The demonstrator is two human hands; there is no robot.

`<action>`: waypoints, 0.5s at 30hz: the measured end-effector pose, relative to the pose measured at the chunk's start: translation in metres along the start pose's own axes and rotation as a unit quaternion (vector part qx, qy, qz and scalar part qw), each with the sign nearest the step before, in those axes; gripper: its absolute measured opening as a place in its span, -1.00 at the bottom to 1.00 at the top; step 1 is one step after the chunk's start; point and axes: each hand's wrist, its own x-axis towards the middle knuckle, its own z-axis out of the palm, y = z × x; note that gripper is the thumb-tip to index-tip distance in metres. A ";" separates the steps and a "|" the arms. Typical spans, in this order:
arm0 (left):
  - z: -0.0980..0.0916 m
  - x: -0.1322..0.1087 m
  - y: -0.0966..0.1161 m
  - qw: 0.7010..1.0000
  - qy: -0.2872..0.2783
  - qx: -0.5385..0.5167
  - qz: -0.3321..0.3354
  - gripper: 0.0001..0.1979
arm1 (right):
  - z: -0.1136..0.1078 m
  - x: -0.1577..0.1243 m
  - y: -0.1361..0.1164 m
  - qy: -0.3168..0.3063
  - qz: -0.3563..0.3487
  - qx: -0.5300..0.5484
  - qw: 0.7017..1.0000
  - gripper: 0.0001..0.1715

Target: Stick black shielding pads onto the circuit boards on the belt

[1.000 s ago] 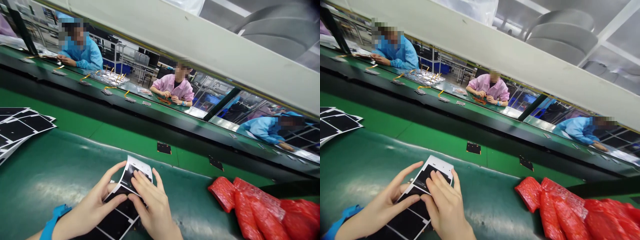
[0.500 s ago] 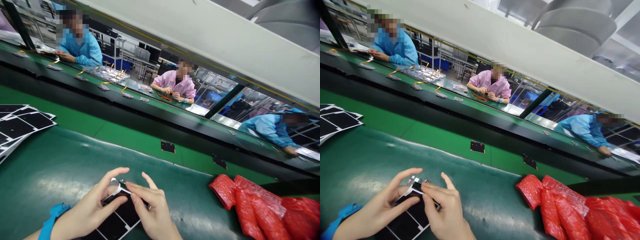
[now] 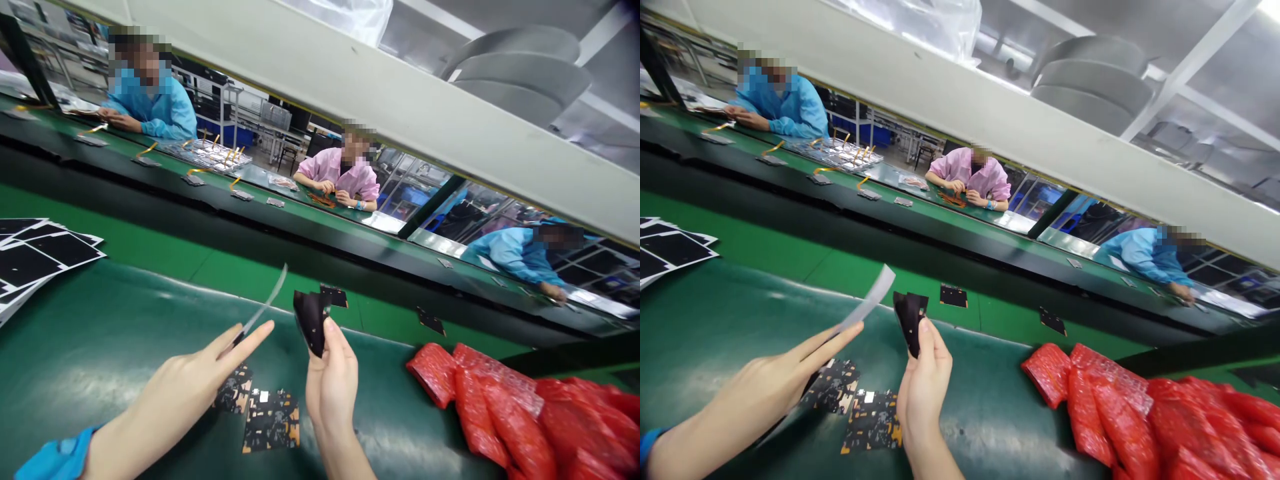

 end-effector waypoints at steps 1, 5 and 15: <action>-0.004 0.004 0.006 0.997 -0.018 0.080 -0.011 0.03 | 0.004 -0.004 -0.003 -0.011 -0.003 0.012 1.000 -0.68; -0.012 0.018 0.023 0.976 -0.062 0.210 -0.008 0.04 | 0.012 -0.023 -0.006 -0.104 0.013 0.016 0.994 -0.63; -0.014 0.008 -0.021 0.975 -0.053 -0.202 0.070 -0.40 | -0.035 0.007 -0.036 -0.196 -0.147 -0.207 0.947 -0.56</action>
